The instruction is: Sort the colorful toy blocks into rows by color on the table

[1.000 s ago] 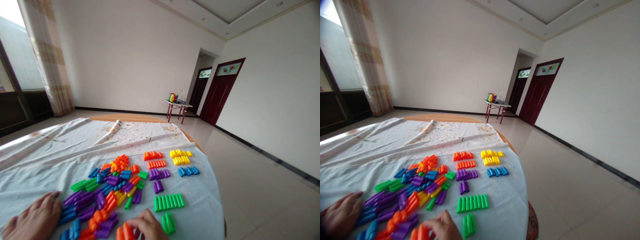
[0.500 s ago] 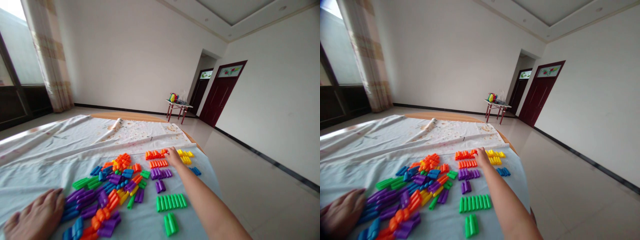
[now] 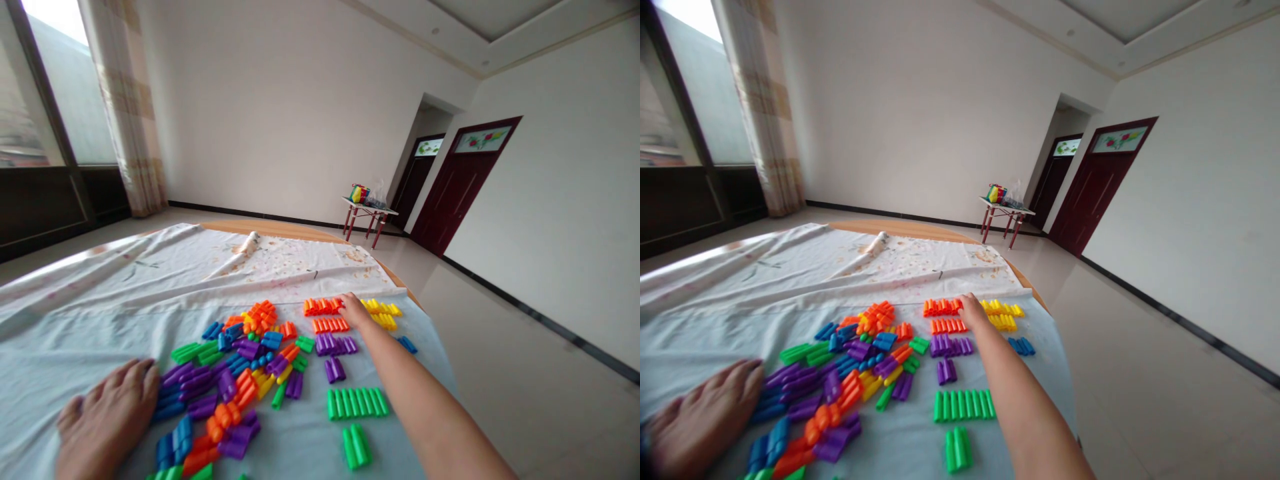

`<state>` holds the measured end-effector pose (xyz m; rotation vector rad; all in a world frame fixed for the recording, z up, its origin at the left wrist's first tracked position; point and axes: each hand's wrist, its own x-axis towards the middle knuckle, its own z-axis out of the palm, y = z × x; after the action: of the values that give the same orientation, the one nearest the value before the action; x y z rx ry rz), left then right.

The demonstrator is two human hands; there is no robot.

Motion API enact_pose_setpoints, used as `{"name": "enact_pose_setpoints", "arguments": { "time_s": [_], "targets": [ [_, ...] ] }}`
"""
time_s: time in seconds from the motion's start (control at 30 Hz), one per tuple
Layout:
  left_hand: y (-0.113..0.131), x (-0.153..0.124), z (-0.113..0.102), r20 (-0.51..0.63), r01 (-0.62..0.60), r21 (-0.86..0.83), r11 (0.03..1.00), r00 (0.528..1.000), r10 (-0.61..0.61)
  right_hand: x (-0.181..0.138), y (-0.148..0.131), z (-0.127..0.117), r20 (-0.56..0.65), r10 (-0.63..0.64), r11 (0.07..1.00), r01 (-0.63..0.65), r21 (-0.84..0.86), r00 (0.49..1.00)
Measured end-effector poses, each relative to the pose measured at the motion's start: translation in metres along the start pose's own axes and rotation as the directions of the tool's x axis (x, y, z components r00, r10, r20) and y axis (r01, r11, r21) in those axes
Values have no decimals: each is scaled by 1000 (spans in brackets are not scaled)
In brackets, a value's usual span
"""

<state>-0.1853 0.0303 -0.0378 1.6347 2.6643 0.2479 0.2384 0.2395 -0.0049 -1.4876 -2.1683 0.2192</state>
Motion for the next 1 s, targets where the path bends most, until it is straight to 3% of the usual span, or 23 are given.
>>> {"name": "enact_pose_setpoints", "arguments": {
  "time_s": [0.13, 0.3, 0.5, 0.7, 0.87, 1.0],
  "targets": [
    [17, -13, -20, -4, 18, -15, 1000, 1000, -18, -2, -14, -13, -57, -13, 1000, 14, 26, 998],
    [20, -16, -22, -37, 59, -93, 994, 997, -62, -29, -75, -23, -110, -166, 973, 181, 142, 980],
    [19, -16, -22, -65, 53, -172, 984, 996, -65, -84, -147, -10, 79, -426, 884, 396, 247, 901],
    [18, -17, -21, -81, 38, -206, 978, 995, -56, -110, -178, 10, 141, -465, 875, 429, 225, 874],
    [18, -20, -23, -101, 34, -225, 974, 993, -58, -113, -199, 28, 262, -534, 845, 516, 139, 804],
    [18, -21, -26, -117, 22, -227, 974, 992, -50, -120, -203, 21, 289, -503, 860, 504, 76, 815]
  ]
}}
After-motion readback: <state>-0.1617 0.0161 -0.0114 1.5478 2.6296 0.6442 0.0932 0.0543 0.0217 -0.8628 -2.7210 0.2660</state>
